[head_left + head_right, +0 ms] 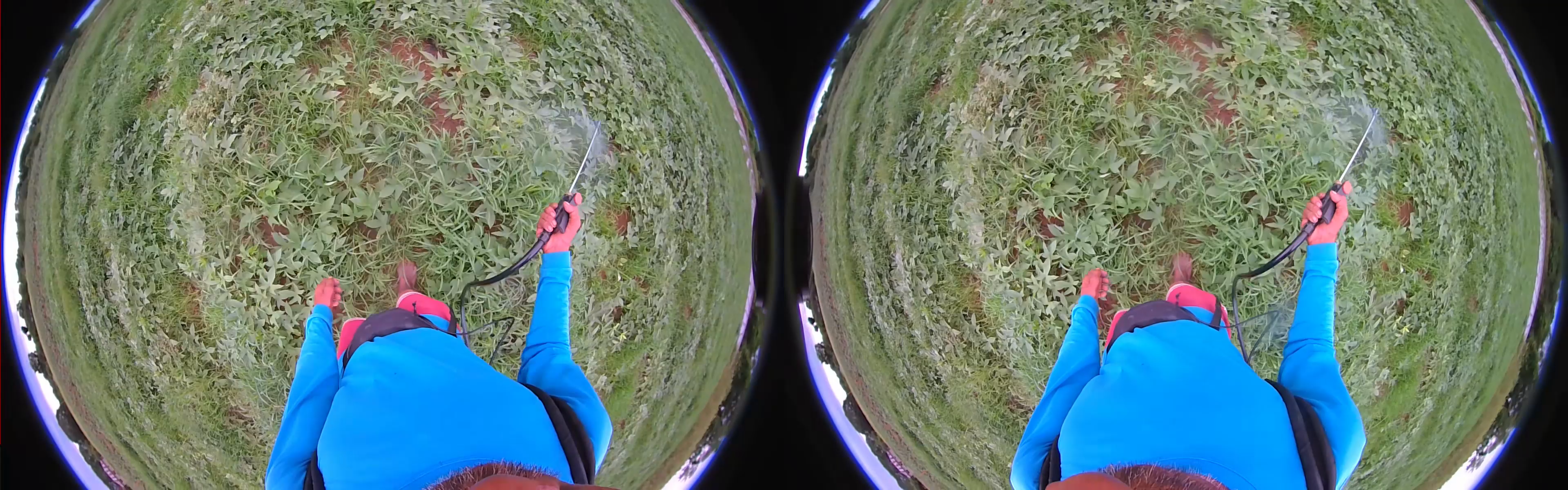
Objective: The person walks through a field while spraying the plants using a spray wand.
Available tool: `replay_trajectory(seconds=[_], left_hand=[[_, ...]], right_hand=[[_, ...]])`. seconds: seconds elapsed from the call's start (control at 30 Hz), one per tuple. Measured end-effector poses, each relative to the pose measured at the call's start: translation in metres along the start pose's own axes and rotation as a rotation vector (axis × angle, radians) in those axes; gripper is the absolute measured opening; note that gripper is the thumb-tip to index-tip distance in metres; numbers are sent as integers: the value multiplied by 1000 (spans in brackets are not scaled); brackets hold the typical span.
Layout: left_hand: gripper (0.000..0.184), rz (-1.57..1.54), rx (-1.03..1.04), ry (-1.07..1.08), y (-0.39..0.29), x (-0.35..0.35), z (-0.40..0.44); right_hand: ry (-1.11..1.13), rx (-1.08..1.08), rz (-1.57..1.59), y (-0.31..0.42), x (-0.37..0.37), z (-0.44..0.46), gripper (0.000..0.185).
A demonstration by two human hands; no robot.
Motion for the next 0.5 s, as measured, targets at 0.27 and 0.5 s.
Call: replay_trajectory(seconds=[0.27,0.5], left_hand=[[37,-13,-25,-85,4,-28,0],[34,-120,-149,-97,52,-60,-14]], right_hand=[[229,329,146,-66,38,23,29],[179,730,67,-163,61,-15,25]])
Point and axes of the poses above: each hand's wrist, its own z-axis towards the middle knuckle, its own x-axis out of the palm, y = z × x, the point moved 6 cm from there along z, towards the middle knuckle, and after that the axes turned 10 degrees about y, right-handed, at the moved point
